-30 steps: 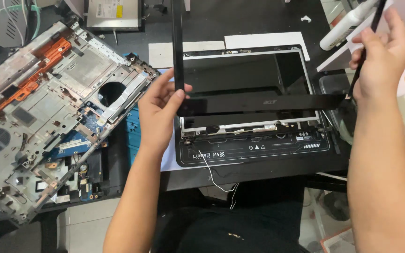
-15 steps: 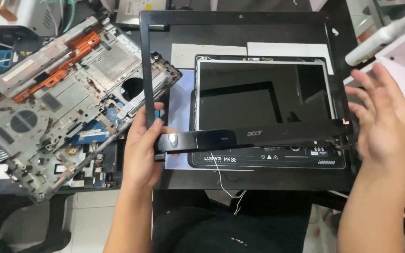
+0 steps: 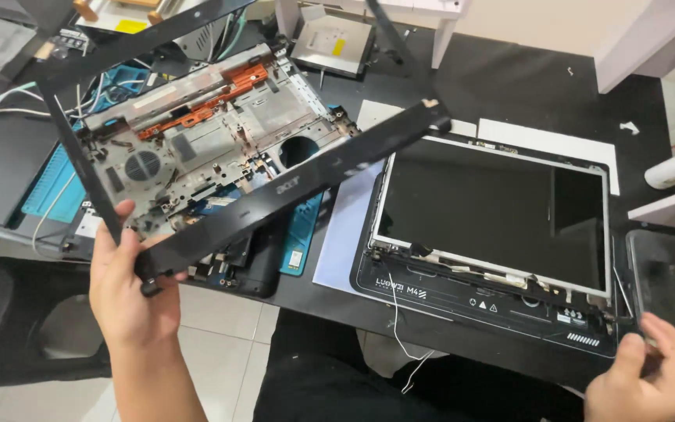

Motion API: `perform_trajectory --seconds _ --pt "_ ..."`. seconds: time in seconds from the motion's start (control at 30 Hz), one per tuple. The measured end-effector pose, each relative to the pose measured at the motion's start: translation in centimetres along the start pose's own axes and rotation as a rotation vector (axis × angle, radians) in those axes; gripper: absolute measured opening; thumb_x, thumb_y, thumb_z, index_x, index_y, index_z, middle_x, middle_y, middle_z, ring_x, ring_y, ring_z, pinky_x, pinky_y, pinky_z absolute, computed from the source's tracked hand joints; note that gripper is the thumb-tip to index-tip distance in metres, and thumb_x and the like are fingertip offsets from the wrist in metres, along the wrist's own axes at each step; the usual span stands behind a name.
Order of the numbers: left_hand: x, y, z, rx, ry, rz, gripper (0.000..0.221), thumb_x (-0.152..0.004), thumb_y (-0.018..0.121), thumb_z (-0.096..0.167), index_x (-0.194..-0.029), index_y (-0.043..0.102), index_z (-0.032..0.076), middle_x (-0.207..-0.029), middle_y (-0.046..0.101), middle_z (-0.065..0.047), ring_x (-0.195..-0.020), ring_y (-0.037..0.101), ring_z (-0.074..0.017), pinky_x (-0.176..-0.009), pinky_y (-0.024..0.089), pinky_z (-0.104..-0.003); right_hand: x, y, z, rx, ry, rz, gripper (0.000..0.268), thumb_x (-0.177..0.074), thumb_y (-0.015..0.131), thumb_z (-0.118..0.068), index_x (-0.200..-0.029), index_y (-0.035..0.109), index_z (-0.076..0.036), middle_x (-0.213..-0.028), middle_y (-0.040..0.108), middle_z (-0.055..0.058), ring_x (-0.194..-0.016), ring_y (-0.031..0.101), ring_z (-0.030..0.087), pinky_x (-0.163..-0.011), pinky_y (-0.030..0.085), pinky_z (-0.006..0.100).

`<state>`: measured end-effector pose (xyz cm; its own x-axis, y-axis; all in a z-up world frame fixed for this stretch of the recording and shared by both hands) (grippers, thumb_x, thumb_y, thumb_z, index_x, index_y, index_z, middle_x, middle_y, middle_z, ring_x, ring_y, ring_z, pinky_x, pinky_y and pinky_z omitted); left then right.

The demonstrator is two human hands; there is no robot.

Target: The person removes the laptop screen assembly from the chassis by detaching cables and unscrewing fasteners. They then place the screen face-down and remove the bezel and internal components using a screwdriver.

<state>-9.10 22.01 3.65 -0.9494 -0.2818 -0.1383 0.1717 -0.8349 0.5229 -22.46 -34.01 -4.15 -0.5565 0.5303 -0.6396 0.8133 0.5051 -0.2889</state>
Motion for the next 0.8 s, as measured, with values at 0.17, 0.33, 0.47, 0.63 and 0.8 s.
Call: perform_trajectory --seconds 0.17,0.33,0.47,0.63,0.8 --pt "-1.1 -4.5 -0.1 -0.023 0.048 0.063 0.034 -0.119 0.042 0.013 -0.15 0.046 -0.001 -0.09 0.069 -0.022 -0.069 0.064 -0.0263 -0.065 0.051 -0.034 1.9 0.7 0.8 0.225 -0.094 -0.048 0.019 -0.101 0.06 0.004 -0.118 0.069 0.009 -0.124 0.065 0.018 -0.112 0.062 0.025 -0.094 0.048 0.028" --pt "-1.0 -7.3 0.7 -0.087 0.063 0.141 0.034 -0.122 0.041 0.011 -0.153 0.047 -0.002 -0.089 0.069 -0.018 -0.073 0.065 -0.0256 -0.068 0.055 -0.036 2.0 0.9 0.7 0.25 -0.106 -0.044 0.019 -0.102 0.063 0.001 -0.118 0.071 0.005 -0.125 0.066 0.016 -0.113 0.062 0.025 -0.096 0.049 0.029" --pt "-1.0 -6.0 1.9 -0.266 0.148 0.201 0.028 -0.121 0.04 0.009 -0.146 0.046 -0.003 -0.095 0.071 -0.018 -0.078 0.068 -0.0267 -0.07 0.057 -0.037 2.3 0.8 1.3 0.268 -0.106 -0.076 0.016 -0.103 0.067 -0.003 -0.118 0.071 0.001 -0.126 0.064 0.013 -0.115 0.062 0.024 -0.103 0.051 0.031" --pt "-0.9 -6.1 2.1 -0.915 0.455 0.121 0.022 -0.12 0.044 0.005 -0.132 0.049 -0.013 -0.102 0.067 -0.029 -0.092 0.07 -0.0371 -0.08 0.053 -0.044 1.1 1.6 -1.5 0.296 -0.013 -0.091 0.023 -0.097 0.074 -0.006 -0.12 0.072 0.0 -0.128 0.064 0.014 -0.112 0.064 0.026 -0.094 0.052 0.032" --pt "-3.3 -16.4 -1.5 -1.737 0.424 0.186 0.021 -0.123 0.052 0.013 -0.127 0.058 -0.006 -0.102 0.069 -0.023 -0.09 0.069 -0.0365 -0.076 0.049 -0.044 0.4 2.0 -3.1 0.292 -0.002 -0.112 0.031 -0.091 0.076 -0.007 -0.121 0.071 -0.002 -0.133 0.062 0.015 -0.114 0.064 0.028 -0.098 0.052 0.036"
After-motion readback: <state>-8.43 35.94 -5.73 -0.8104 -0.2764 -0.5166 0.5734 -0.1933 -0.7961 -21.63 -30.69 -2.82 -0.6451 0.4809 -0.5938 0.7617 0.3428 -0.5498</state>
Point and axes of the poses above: each hand's wrist, its own x-axis away from the middle knuckle, its own y-axis out of the palm, z = x × y, the point moved 1 cm from there along -x, towards the middle knuckle
